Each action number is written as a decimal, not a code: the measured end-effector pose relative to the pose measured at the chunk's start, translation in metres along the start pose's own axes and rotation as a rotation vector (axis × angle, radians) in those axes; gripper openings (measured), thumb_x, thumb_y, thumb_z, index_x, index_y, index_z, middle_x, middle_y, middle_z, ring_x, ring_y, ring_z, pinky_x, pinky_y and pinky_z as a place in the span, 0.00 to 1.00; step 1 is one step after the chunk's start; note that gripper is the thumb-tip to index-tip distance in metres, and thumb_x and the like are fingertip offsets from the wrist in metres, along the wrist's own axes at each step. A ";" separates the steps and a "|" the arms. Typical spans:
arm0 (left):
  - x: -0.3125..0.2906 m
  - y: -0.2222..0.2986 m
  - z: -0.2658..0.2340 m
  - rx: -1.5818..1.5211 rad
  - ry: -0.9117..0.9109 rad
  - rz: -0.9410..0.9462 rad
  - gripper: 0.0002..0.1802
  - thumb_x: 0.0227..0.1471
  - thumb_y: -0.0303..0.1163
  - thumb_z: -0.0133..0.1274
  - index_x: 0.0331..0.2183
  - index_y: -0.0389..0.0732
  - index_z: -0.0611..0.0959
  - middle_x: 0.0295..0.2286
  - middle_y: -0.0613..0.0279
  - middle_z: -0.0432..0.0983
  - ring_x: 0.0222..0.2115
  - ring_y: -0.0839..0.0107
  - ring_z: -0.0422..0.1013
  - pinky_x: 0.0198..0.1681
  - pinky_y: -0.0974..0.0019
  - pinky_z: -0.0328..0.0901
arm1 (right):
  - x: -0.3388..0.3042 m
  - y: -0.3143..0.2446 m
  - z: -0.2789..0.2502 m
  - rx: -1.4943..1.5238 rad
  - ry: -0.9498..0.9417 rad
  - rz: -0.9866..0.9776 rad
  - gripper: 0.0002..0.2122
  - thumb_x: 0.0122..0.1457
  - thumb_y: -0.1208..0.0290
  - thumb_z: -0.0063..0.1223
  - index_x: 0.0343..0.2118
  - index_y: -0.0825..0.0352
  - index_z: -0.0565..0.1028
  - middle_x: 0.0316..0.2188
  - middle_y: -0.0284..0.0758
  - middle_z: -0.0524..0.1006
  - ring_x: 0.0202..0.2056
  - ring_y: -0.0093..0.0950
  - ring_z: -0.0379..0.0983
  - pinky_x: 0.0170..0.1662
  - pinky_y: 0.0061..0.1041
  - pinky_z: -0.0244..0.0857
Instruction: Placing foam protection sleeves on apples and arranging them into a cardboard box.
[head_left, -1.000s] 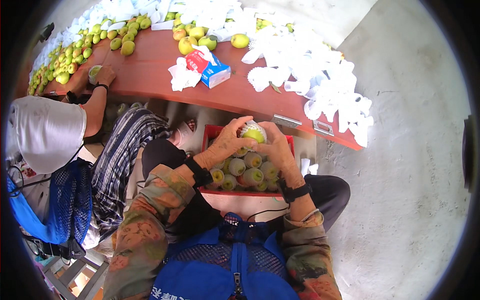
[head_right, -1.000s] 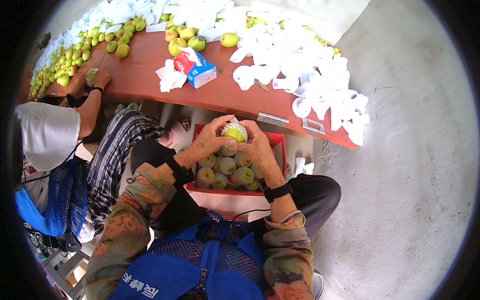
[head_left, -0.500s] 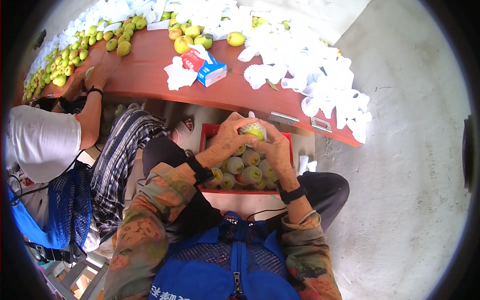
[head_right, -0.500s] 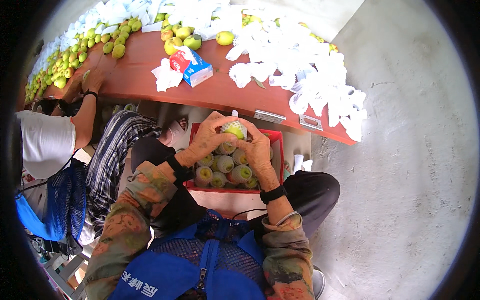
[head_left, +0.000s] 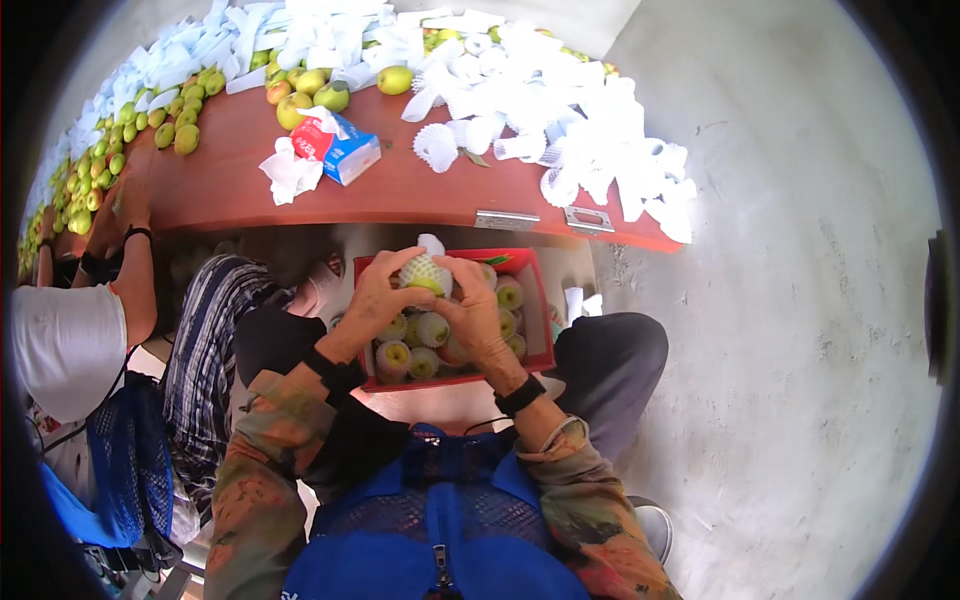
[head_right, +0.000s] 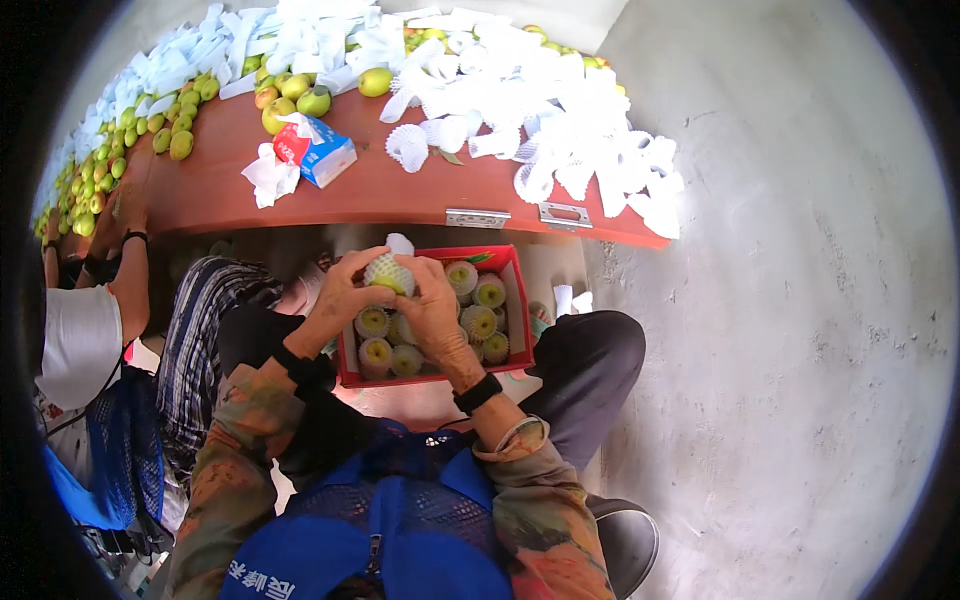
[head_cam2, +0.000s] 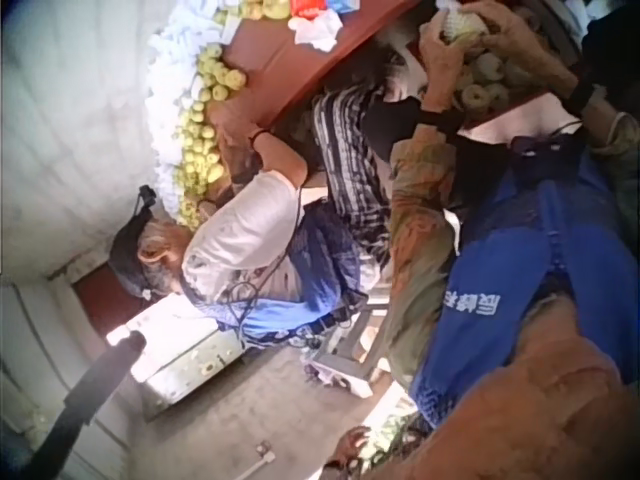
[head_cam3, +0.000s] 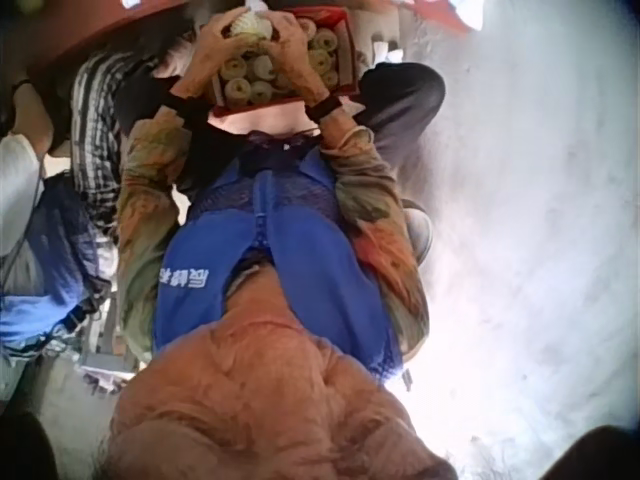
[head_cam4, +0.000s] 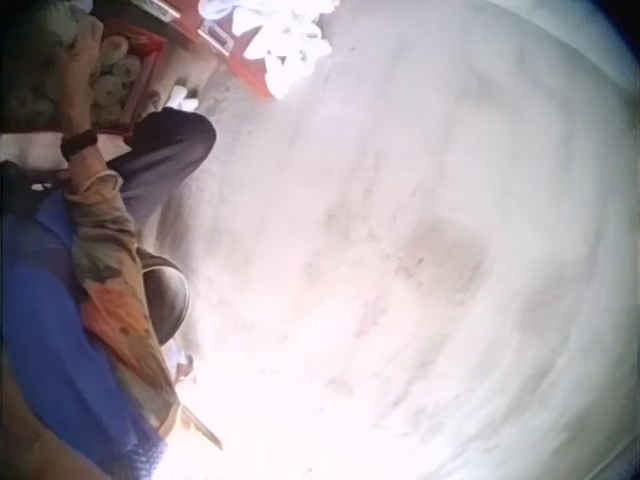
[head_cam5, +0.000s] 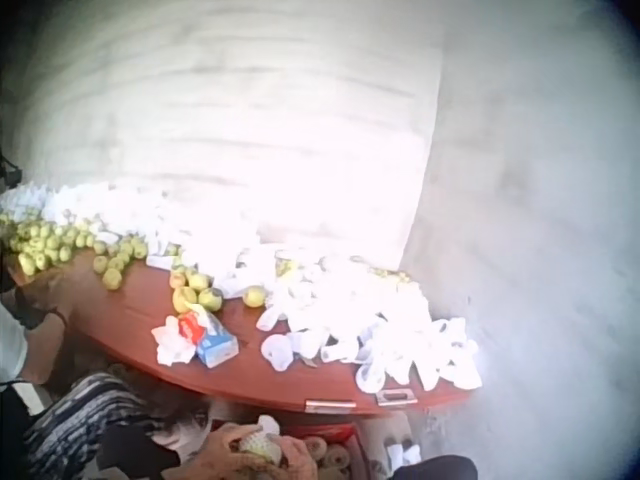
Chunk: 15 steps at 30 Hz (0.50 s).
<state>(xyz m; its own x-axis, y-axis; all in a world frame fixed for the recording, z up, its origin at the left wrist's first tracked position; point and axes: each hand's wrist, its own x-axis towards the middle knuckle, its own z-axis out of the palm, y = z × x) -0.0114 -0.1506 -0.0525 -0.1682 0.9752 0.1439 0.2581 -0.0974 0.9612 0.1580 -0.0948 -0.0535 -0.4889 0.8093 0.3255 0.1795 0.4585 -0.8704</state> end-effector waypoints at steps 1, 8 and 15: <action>-0.002 0.002 0.005 0.029 0.040 0.033 0.34 0.39 0.27 0.64 0.51 0.38 0.75 0.38 0.62 0.68 0.40 0.73 0.67 0.44 0.71 0.63 | -0.001 0.002 0.000 -0.018 -0.017 0.010 0.25 0.46 0.77 0.64 0.50 0.63 0.72 0.46 0.34 0.68 0.48 0.27 0.68 0.49 0.25 0.67; -0.022 0.001 0.021 0.052 0.215 0.077 0.33 0.36 0.31 0.66 0.49 0.36 0.78 0.36 0.60 0.68 0.38 0.68 0.67 0.42 0.68 0.64 | -0.014 0.000 0.005 0.113 0.024 0.056 0.23 0.47 0.80 0.62 0.48 0.62 0.73 0.45 0.33 0.68 0.46 0.27 0.69 0.46 0.25 0.69; -0.033 0.009 0.031 -0.126 0.083 0.048 0.43 0.39 0.29 0.66 0.57 0.37 0.66 0.46 0.56 0.64 0.51 0.66 0.62 0.49 0.68 0.64 | -0.025 -0.003 -0.017 0.343 0.054 0.076 0.26 0.41 0.84 0.62 0.47 0.63 0.73 0.46 0.37 0.68 0.47 0.30 0.70 0.47 0.26 0.70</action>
<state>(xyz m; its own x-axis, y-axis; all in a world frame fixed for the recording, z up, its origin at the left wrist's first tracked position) 0.0257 -0.1779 -0.0562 -0.2375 0.9497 0.2040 0.1471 -0.1724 0.9740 0.1842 -0.1100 -0.0527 -0.4379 0.8588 0.2661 -0.0882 0.2535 -0.9633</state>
